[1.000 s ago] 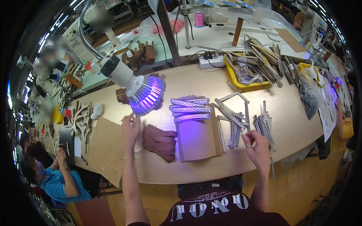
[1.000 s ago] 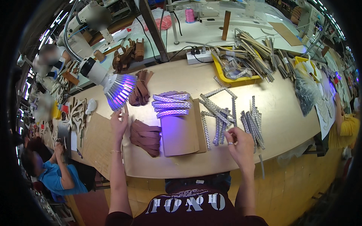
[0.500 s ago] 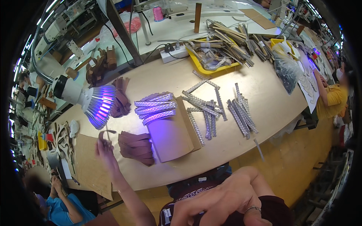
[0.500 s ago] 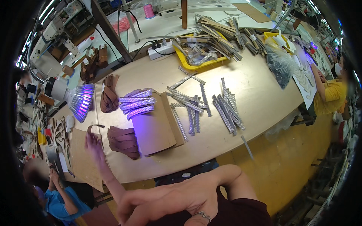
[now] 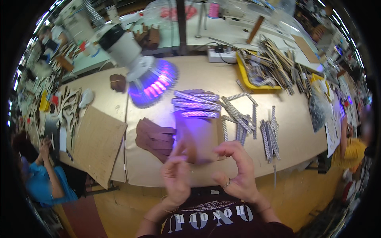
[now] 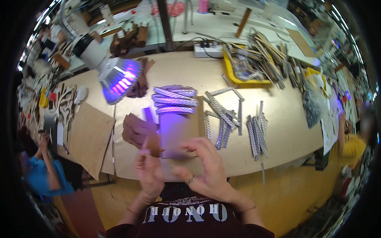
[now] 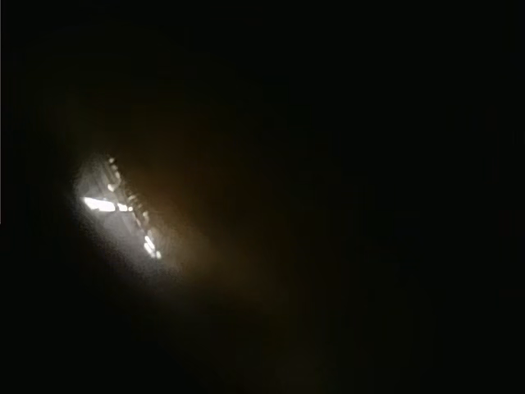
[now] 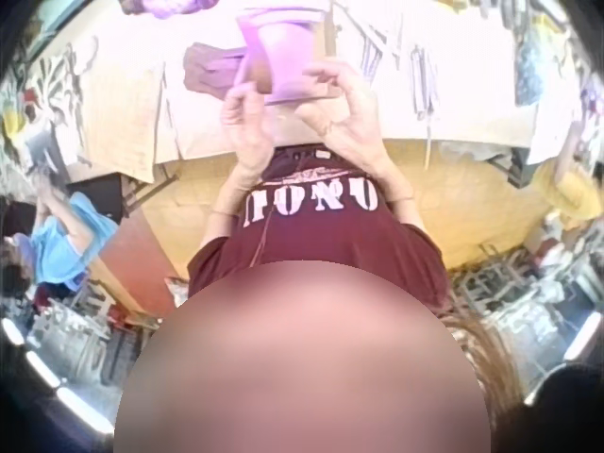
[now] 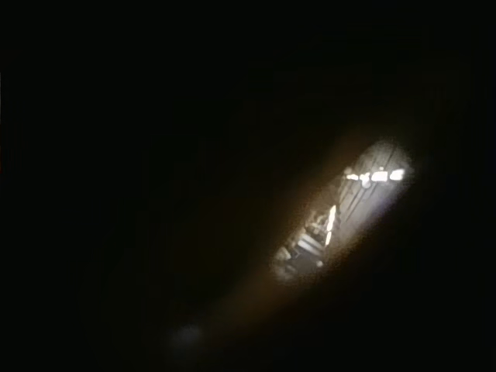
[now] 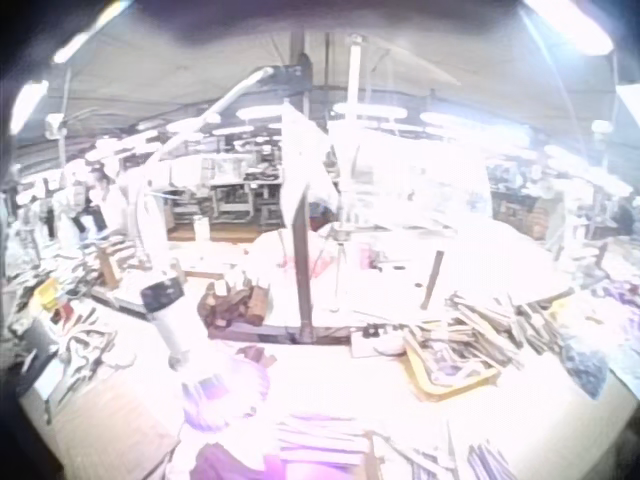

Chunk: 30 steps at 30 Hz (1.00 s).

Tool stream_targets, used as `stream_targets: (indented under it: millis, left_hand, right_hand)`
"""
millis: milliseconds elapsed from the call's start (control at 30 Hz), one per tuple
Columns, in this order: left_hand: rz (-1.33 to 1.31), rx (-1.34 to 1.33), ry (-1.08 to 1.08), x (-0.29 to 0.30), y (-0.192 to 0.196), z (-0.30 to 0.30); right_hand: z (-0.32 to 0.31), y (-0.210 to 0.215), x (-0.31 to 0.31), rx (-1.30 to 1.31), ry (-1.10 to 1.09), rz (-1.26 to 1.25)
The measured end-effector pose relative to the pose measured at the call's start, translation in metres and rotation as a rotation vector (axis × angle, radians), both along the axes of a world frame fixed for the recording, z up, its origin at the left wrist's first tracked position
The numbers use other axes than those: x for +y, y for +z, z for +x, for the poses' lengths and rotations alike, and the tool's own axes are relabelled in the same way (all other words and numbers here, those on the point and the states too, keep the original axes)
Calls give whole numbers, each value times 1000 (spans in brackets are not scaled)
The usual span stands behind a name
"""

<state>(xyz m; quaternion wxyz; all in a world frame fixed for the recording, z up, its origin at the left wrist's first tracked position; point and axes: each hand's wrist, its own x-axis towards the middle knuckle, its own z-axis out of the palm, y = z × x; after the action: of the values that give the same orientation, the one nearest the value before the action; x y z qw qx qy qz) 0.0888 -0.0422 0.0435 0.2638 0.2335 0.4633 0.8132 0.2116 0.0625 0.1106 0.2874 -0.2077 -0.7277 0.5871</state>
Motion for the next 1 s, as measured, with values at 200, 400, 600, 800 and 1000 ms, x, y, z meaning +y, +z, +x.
stream_targets:
  millis: [200,400,600,800,1000]
  left_hand:
    - [-99,540,5,9,-19,18]
    - [37,-320,-482,-2,1,-17]
    - [-98,-189,-282,21,0,-42]
    - [-253,-163,-71,31,-18,-43]
    - [-351,-129,22,34,-38,-48]
  right_hand:
    - [-18,-28,-3,36,-91,-137]
    - [-3,-17,27,-95,379,-118]
    - [2,-19,48,-361,297,-361]
    - [-6,-51,62,-461,-34,-289]
    - [-17,-69,63,-519,-113,-153]
